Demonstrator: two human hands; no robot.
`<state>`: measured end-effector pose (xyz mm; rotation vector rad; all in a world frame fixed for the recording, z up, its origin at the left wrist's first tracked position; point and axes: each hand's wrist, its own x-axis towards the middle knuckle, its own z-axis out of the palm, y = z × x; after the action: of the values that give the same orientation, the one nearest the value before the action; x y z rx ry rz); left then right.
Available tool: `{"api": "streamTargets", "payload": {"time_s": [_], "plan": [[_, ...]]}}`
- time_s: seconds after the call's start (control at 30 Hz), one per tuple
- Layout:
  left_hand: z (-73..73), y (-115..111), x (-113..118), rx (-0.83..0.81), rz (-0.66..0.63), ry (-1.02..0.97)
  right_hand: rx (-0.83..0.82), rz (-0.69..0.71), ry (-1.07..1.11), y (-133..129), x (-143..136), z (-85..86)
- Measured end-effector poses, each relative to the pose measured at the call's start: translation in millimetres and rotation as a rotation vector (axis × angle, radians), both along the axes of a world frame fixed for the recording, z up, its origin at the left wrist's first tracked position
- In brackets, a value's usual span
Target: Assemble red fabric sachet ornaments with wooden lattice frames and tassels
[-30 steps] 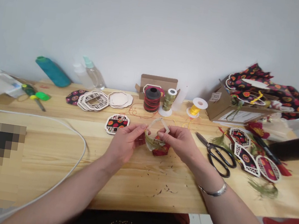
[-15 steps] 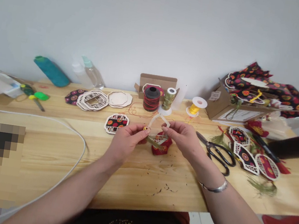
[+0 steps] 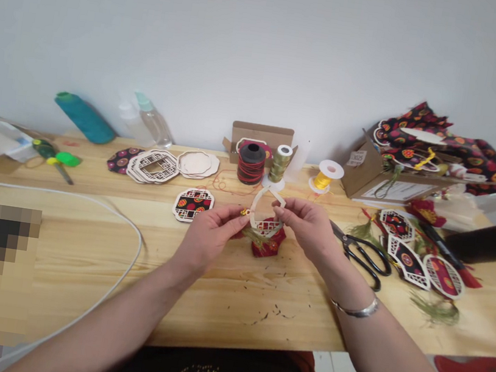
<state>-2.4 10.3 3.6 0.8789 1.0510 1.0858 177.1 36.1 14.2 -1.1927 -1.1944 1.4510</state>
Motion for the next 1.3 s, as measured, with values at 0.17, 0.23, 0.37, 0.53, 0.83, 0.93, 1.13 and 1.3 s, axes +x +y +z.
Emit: {"api": "streamTargets", "payload": {"time_s": [0.17,0.23,0.37,0.53,0.83,0.93,1.13,1.3], "plan": [[-1.9,-0.4,-1.5,0.05,0.055,-0.001,0.064,-0.032,-0.022,1.9,1.9,-3.4],[-0.1,-1.3,-2.4,0.049,0.073,-0.032,0.091,-0.053,-0.014,2.8,2.4,-5.0],[6.6,-1.6,-3.0,-0.055,0.057,-0.176,0.205,-0.074,-0.008,4.1,3.5,-6.2],[10.8,2.6,-1.3,-0.292,0.038,-0.269,0.379,-0.028,-0.016,3.2,4.7,-5.9],[9.1,0.9,-2.0,-0.212,-0.042,-0.229,0.462,0.017,-0.044,6.3,4.8,-10.9],[7.5,0.0,-1.8,-0.146,0.005,-0.172,0.37,0.011,-0.097,8.5,5.2,-13.8],[7.5,-0.9,-0.8,-0.064,0.117,-0.077,0.208,-0.115,-0.178,5.2,5.4,-6.5],[4.5,-1.6,-1.2,-0.005,0.123,-0.018,0.162,-0.05,-0.171,-1.9,3.8,3.1]]}}
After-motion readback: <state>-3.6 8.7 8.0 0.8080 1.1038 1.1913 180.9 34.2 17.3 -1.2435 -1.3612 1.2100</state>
